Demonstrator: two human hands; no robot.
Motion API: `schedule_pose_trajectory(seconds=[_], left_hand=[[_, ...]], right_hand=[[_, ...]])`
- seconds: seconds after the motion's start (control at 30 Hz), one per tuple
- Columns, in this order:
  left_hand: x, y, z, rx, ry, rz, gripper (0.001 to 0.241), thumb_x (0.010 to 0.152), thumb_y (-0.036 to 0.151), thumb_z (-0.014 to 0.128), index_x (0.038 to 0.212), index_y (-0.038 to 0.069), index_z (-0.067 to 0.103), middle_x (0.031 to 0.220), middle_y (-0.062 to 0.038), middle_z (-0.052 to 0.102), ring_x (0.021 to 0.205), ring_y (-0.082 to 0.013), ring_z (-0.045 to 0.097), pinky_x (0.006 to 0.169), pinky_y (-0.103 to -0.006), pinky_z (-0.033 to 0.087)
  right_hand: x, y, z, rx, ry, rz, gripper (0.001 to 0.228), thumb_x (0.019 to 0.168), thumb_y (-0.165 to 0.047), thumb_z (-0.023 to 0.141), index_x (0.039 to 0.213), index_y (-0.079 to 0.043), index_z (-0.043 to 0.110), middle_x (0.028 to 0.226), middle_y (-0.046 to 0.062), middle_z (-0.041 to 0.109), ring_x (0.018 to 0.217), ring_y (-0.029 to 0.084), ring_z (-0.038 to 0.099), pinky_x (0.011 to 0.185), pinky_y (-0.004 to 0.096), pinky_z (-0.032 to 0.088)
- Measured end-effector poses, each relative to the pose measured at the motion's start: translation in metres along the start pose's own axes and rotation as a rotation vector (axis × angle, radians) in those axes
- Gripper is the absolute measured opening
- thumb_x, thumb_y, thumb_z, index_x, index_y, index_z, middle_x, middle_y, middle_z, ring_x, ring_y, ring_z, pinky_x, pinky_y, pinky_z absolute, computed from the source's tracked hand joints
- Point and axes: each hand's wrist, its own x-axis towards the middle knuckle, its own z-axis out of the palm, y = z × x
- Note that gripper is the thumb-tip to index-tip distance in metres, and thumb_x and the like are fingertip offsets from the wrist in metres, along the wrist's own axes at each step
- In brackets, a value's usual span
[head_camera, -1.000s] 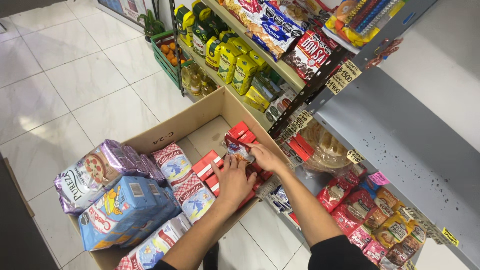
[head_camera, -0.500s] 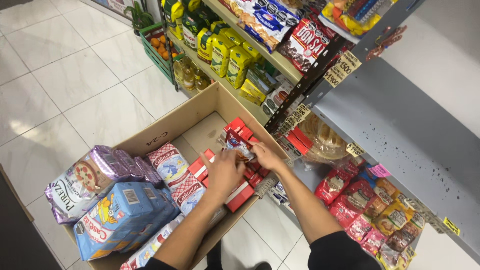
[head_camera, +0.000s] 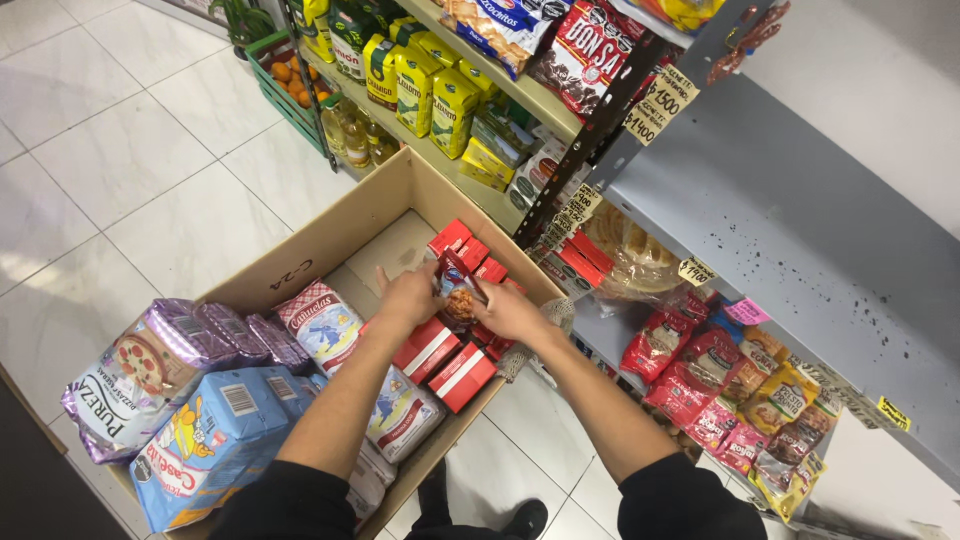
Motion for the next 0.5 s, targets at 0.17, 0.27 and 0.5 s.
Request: schedule_pose_trajectory(seconds=[0.17,0.27,0.5], left_hand=[[-0.014,0.005,-0.029,-0.003,0.029,0.047,0.058,0.088,0.038,0.087,0.139,0.018,0.066,0.121,-0.007,0.084,0.133,-0.0367,0.071,0.132,-0.0746,0.002],[-0.019,0.003,-0.026,-0.008,0.04,0.052,0.06,0.087,0.037,0.089,0.139,0.016,0.067,0.117,-0.005,0.085,0.13,-0.0374,0.072,0.132,-0.0756,0.004],[0.003,-0.018,-0.013,-0.011,-0.08,-0.017,0.048,0.086,0.044,0.085,0.124,0.019,0.073,0.114,-0.001,0.086,0.132,-0.0343,0.072,0.134,-0.0715,0.012]], right_hand=[[0.0,0.008,0.017,-0.014,0.06,-0.151,0.04,0.102,-0.016,0.062,0.142,-0.01,0.068,0.136,0.019,0.075,0.127,0.039,0.072,0.104,0.052,0.061],[-0.011,0.002,0.024,-0.079,0.074,-0.219,0.055,0.099,-0.007,0.064,0.154,-0.009,0.06,0.153,0.019,0.066,0.133,0.042,0.068,0.11,0.054,0.06],[-0.024,-0.029,0.031,-0.225,0.066,-0.193,0.067,0.1,-0.002,0.054,0.165,-0.018,0.049,0.16,0.021,0.06,0.126,0.051,0.069,0.104,0.062,0.062]])
